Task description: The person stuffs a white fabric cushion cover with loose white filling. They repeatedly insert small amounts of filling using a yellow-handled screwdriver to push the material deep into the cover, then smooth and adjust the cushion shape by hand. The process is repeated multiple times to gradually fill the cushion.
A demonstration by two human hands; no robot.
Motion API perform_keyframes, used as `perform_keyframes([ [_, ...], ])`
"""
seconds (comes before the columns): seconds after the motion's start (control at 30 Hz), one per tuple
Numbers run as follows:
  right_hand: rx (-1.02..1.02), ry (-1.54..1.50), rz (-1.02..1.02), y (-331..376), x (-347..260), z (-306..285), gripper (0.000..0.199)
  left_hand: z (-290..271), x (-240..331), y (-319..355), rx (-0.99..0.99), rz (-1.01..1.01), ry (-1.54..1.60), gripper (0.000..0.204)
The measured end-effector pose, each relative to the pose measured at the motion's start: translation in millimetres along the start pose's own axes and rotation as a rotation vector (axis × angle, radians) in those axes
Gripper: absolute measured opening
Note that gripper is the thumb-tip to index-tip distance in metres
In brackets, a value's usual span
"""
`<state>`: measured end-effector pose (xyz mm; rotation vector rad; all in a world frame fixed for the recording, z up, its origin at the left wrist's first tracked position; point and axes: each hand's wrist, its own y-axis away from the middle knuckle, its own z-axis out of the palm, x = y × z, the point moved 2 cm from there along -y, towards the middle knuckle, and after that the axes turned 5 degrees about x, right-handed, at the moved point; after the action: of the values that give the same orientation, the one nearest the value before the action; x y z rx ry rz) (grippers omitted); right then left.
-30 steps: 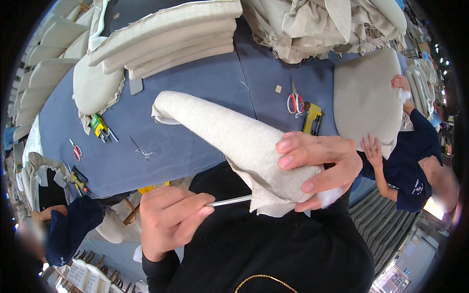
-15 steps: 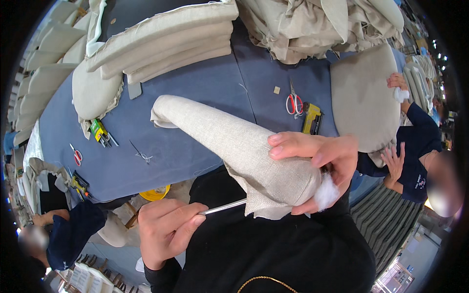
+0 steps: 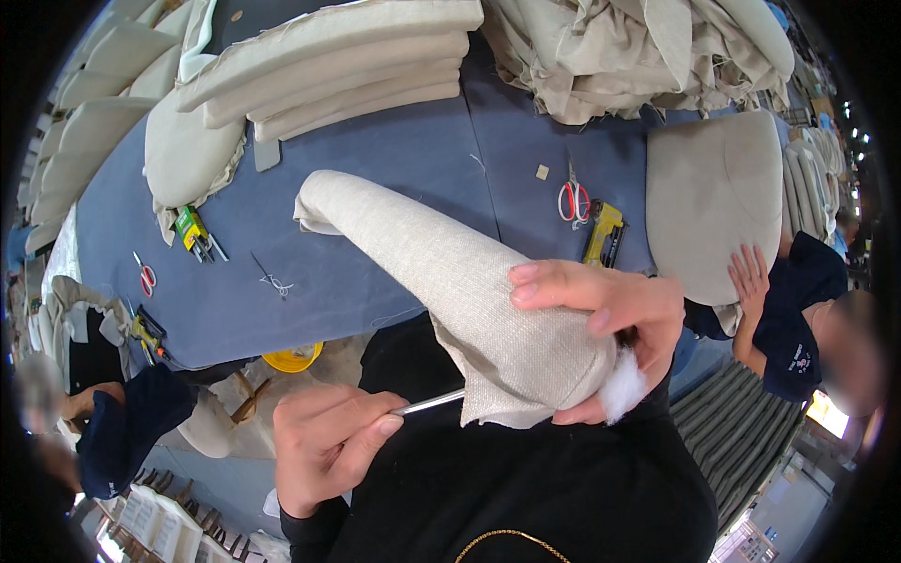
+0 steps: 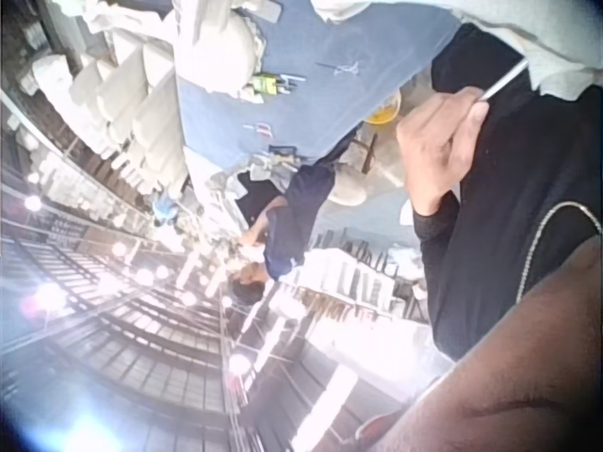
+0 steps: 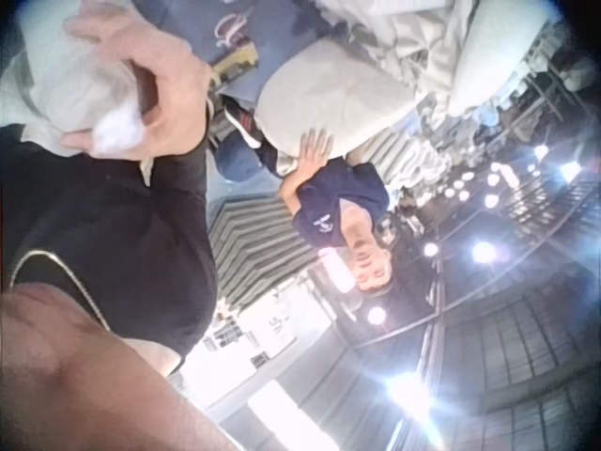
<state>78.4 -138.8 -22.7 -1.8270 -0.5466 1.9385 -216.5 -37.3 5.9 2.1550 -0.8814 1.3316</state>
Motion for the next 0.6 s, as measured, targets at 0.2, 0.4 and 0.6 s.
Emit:
perform_keyframes([
  [0.2, -0.16, 0.113, -0.069, -13, -3, 2, 0.087, -1, 11, 3, -0.029, -0.057, -0.036, 0.011],
  [0.4, -0.012, 0.074, -0.024, -5, -6, 10, 0.076, -8, 16, 20, -0.01, -0.101, -0.107, 0.009],
  [0.6, -0.062, 0.139, -0.058, -2, -7, 10, 0.085, -4, 24, 26, 0.02, -0.119, -0.083, 0.009],
])
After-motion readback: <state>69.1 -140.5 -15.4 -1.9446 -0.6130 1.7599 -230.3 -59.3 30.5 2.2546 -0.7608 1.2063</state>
